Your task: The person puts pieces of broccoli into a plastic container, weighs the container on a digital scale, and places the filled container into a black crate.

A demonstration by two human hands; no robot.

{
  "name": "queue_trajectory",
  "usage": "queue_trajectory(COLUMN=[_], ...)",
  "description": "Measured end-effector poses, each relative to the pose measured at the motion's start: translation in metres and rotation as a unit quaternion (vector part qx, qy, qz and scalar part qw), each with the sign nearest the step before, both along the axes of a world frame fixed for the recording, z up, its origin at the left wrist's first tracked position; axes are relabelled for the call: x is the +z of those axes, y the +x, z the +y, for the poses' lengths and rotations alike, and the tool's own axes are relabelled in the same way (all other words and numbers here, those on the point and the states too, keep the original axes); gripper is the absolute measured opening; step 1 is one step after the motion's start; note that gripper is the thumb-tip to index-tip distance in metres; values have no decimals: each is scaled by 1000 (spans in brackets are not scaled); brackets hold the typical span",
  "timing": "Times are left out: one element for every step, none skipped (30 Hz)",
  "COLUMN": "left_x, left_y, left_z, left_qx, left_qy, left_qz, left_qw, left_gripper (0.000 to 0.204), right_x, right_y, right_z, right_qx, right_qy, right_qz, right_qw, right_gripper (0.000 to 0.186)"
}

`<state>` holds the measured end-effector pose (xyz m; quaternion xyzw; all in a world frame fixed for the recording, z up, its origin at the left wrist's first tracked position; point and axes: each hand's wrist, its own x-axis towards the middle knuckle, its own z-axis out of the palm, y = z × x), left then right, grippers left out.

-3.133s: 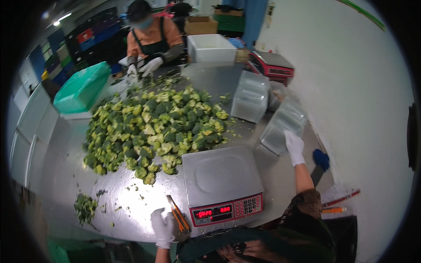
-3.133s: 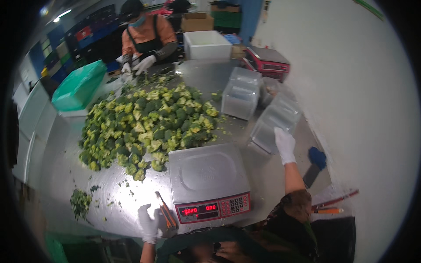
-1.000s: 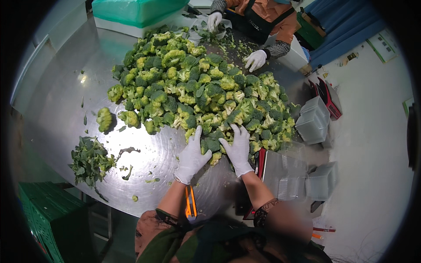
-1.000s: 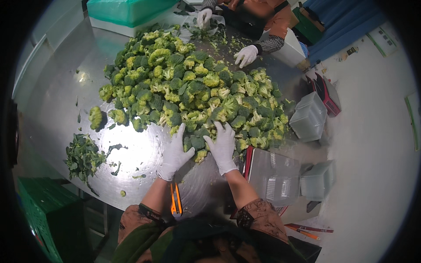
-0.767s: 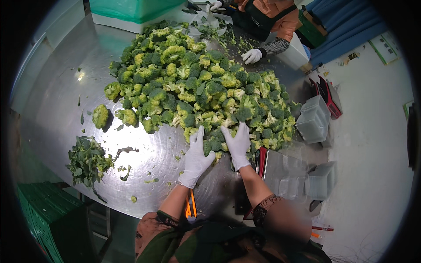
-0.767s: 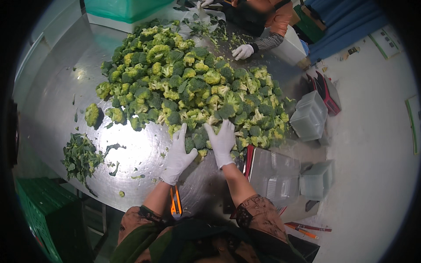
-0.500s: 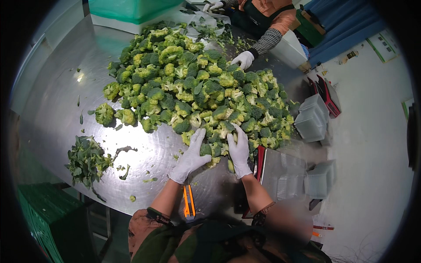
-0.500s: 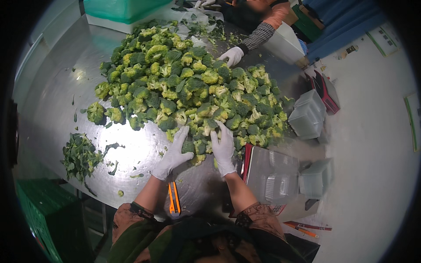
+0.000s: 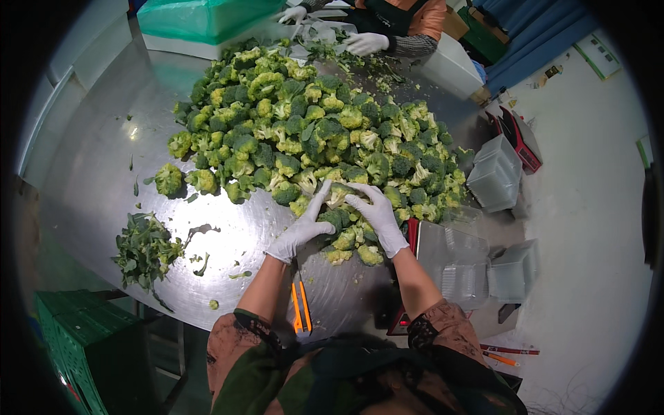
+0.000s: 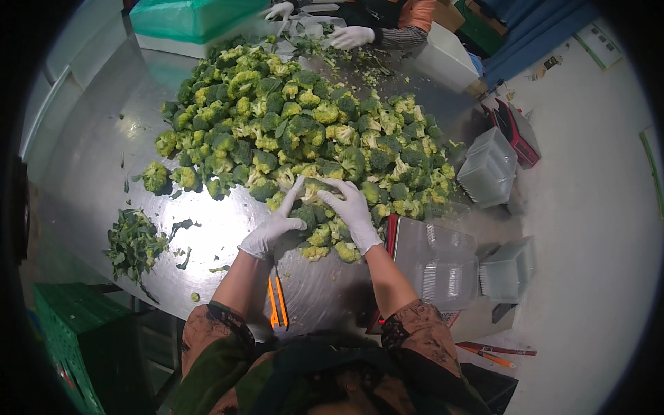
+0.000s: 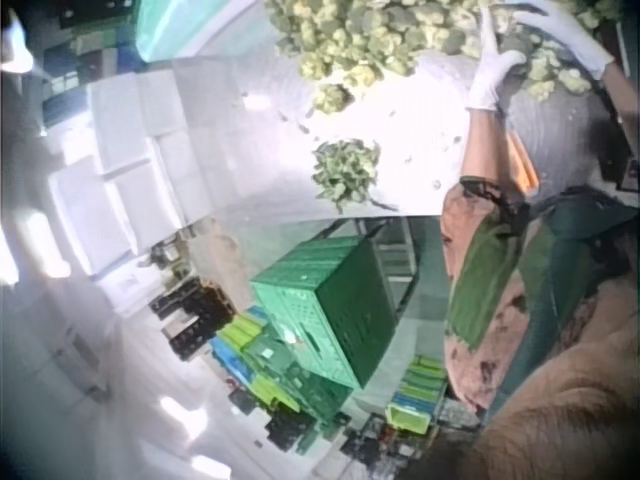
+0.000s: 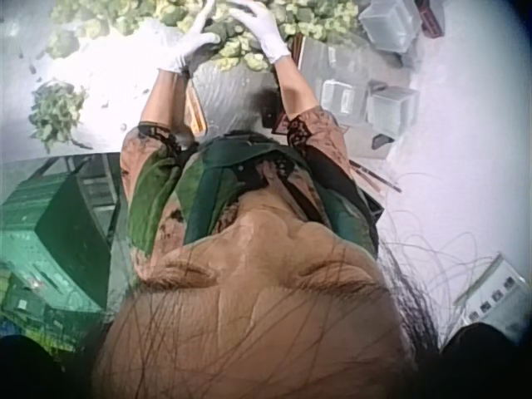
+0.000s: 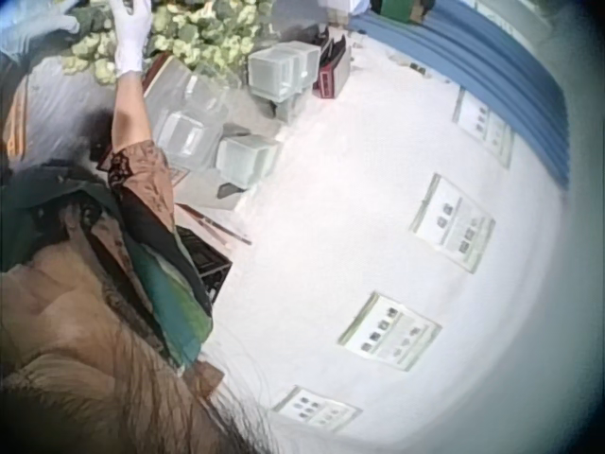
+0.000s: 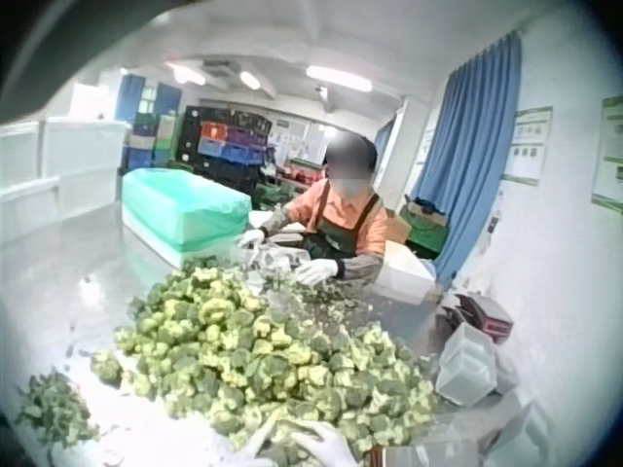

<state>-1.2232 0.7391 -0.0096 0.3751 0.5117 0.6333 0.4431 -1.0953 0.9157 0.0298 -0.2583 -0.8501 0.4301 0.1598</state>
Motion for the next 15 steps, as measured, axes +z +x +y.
queue_trajectory(left_x=[11,18,20,21,21,22,22,23,25,31,38,45,52,61,71], left_y=[0,1,1,1,2,3,3,2,1,7,15,24,33,41,49], left_z=[-2,-4,-3,-3,-3,-5,-7,-9,-11,-11,-10,-7,-4,-3,-2], left_qx=[-9,-18,-23,-30,-36,-32,-24,-16,-6,-1,3,6,25,39,50], left_qy=[1,3,-7,-15,-23,-31,-38,-44,-37,-14,10,32,13,22,31], left_qz=[16,31,17,4,-10,-47,-85,-122,-93,-135,-176,-216,-226,-235,-244], left_qw=[1000,999,1000,999,999,998,995,991,995,991,984,976,974,971,968], left_gripper=[108,105,102,99,96,94,92,90,87,86,84,83,79,78,77], right_x=[6,10,13,16,11,7,6,6,7,12,16,20,32,43,53], right_y=[-1,-2,-4,-2,-4,1,3,6,10,12,13,15,16,22,30], right_z=[-4,-8,-12,-13,-7,-5,-5,-4,-1,-4,-8,-10,-13,-14,-14], right_qx=[3,7,12,14,-12,-40,-64,-88,-76,-73,-71,-70,-57,-56,-55], right_qy=[-23,-9,5,20,-71,-84,-96,-109,-159,-199,-238,-276,-290,-342,-393], right_qz=[-10,-22,-33,-44,-105,-81,-58,-35,3,29,55,82,83,110,137], right_qw=[1000,1000,999,999,992,992,992,990,984,977,967,955,952,932,908], right_gripper=[51,52,54,55,57,56,55,55,52,50,49,47,42,41,39])
